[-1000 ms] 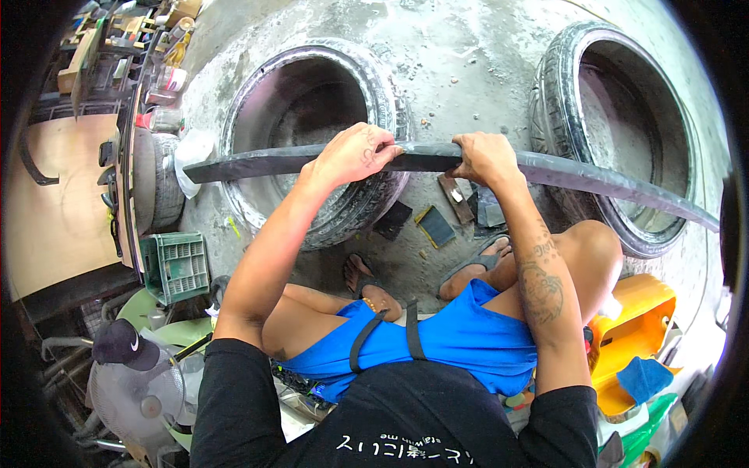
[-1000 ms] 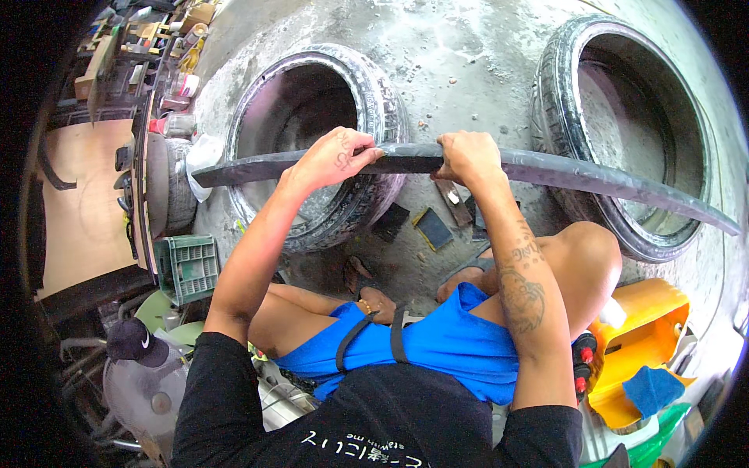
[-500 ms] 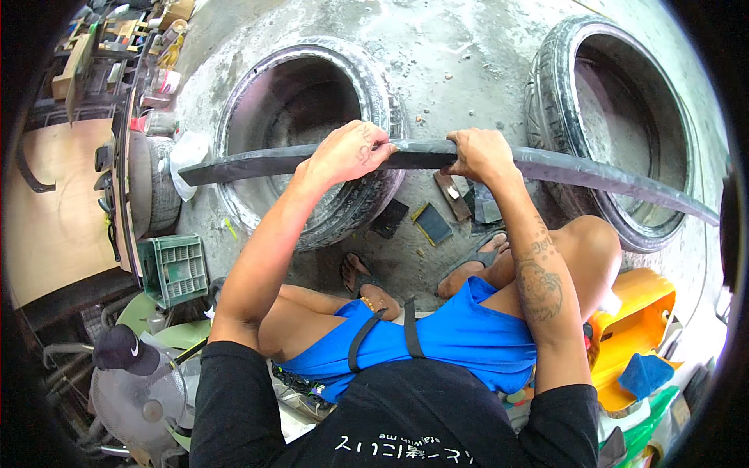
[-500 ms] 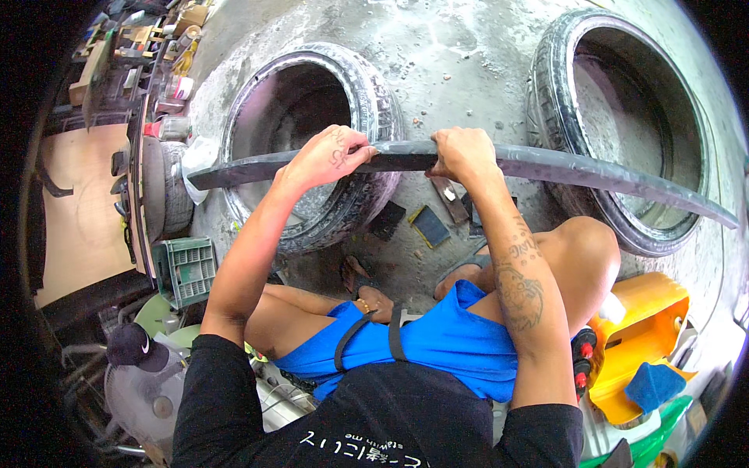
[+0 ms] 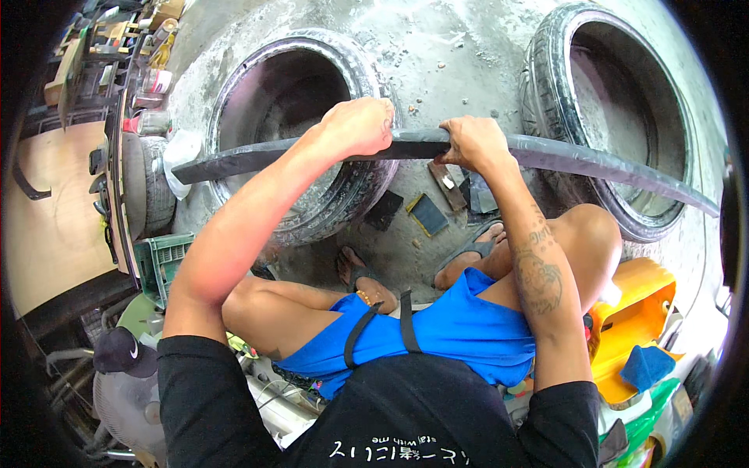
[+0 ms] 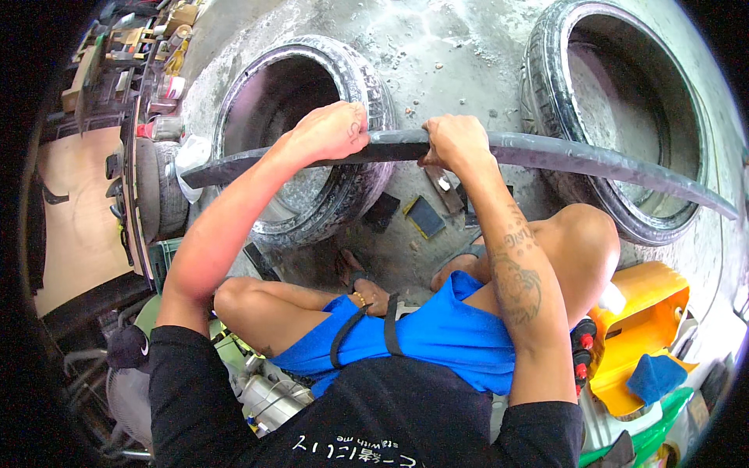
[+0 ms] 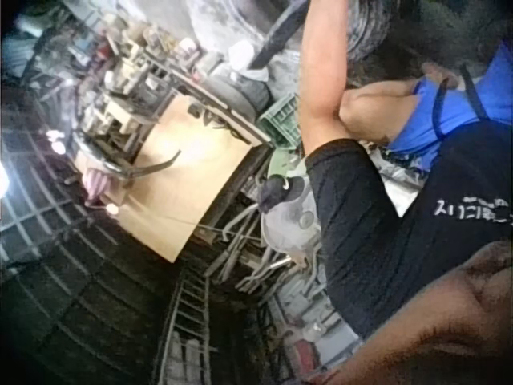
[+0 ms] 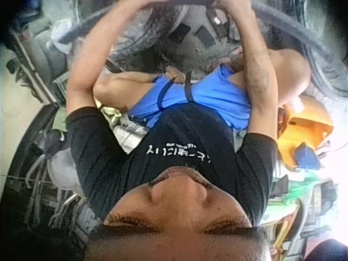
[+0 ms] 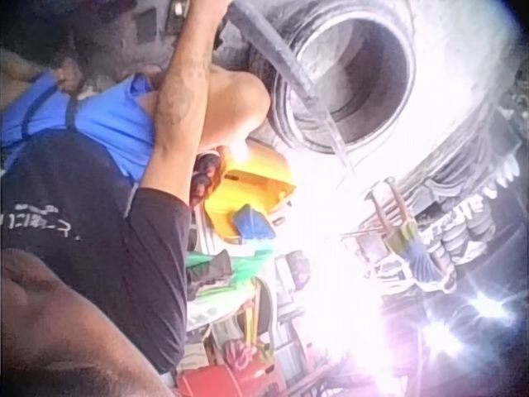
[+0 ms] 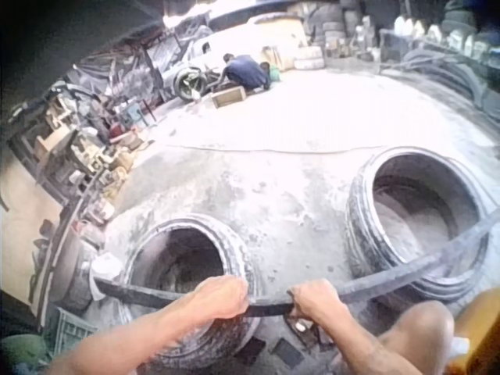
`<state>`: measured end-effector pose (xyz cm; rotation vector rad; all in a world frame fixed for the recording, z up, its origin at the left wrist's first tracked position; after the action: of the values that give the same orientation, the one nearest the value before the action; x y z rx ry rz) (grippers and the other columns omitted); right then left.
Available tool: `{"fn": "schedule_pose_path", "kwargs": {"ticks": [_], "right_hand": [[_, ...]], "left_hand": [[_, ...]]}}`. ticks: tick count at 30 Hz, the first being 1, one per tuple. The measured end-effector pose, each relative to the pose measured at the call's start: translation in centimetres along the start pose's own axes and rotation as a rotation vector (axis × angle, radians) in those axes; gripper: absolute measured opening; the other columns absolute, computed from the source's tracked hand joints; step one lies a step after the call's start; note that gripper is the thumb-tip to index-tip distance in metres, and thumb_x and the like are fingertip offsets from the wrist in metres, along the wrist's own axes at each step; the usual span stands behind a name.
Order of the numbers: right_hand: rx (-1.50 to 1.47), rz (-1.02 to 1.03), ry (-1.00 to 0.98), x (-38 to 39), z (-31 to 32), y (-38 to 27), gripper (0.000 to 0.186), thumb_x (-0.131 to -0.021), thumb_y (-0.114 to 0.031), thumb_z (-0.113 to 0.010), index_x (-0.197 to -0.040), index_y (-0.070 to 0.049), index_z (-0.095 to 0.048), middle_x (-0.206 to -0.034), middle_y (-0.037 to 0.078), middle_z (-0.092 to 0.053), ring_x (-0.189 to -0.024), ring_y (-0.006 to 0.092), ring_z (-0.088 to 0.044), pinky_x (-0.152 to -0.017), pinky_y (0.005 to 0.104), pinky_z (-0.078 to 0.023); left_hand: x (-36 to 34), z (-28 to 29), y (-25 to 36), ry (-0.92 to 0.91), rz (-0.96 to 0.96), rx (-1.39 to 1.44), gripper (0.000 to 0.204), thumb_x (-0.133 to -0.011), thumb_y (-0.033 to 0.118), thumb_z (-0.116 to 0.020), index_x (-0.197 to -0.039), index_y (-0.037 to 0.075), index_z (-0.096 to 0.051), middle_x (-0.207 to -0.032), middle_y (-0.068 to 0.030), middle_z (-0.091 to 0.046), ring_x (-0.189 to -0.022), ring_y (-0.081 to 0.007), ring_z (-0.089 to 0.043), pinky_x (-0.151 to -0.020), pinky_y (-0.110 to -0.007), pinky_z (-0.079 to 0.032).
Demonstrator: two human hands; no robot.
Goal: Applying and trimming a carbon fiber wrap onto a car trim piece using a utility knife.
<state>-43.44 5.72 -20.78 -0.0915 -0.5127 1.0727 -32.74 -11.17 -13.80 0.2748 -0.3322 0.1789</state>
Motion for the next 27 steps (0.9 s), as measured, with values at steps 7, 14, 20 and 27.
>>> {"fn": "schedule_pose_path", "kwargs": {"ticks": [7, 14, 20, 27], "right_hand": [[-0.015, 0.025, 0.011, 0.0, 0.2, -0.2, 0.060, -0.068, -0.051, -0.086, -0.113, -0.013, -0.074, -0.095, 0.015, -0.075, -0.092, 0.0323, -0.073, -0.079, 0.0432, -0.057], [-0.005, 0.028, 0.029, 0.3, 0.6, -0.4, 0.059, -0.070, -0.051, -0.085, -0.114, -0.013, -0.074, -0.094, 0.015, -0.075, -0.092, 0.0319, -0.073, -0.080, 0.0430, -0.057], [0.003, 0.039, 0.047, 0.0, 0.2, -0.2, 0.063, -0.068, -0.054, -0.085, -0.113, -0.012, -0.074, -0.095, 0.015, -0.075, -0.092, 0.0325, -0.073, -0.079, 0.0431, -0.057], [0.018, 0.006, -0.027, -0.2, 0.4, -0.1, 0.066, -0.066, -0.055, -0.086, -0.114, -0.011, -0.073, -0.098, 0.016, -0.075, -0.094, 0.0334, -0.073, -0.081, 0.0434, -0.057]], "left_hand": [[2.1, -0.1, -1.7, 0.026, -0.258, 0.123, 0.021, -0.092, 0.020, -0.067, -0.085, 0.001, -0.070, -0.072, -0.0218, -0.063, -0.067, -0.0378, -0.065, -0.061, -0.042, -0.050], [5.7, -2.5, -1.5, 0.317, -0.088, 0.352, 0.015, -0.097, 0.016, -0.064, -0.093, 0.002, -0.067, -0.077, -0.0209, -0.064, -0.068, -0.0411, -0.064, -0.062, -0.045, -0.050], [8.6, -6.8, 3.8, 0.505, -0.242, 0.201, 0.017, -0.093, 0.004, -0.064, -0.110, 0.000, -0.065, -0.118, -0.0211, -0.070, -0.101, -0.0354, -0.072, -0.081, -0.041, -0.061], [6.1, -5.5, 4.1, 0.475, 0.027, 0.548, 0.014, -0.099, 0.010, -0.061, -0.099, -0.002, -0.067, -0.079, -0.0242, -0.067, -0.072, -0.0384, -0.070, -0.064, -0.040, -0.052]]}}
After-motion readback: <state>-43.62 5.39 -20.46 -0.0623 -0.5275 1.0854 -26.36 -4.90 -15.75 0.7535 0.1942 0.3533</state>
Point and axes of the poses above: each hand's wrist, its own x-axis away from the middle knuckle, its own z-axis out of the back of the hand, y = z × x, the point moved 3 cm from there along -x, towards the middle knuckle
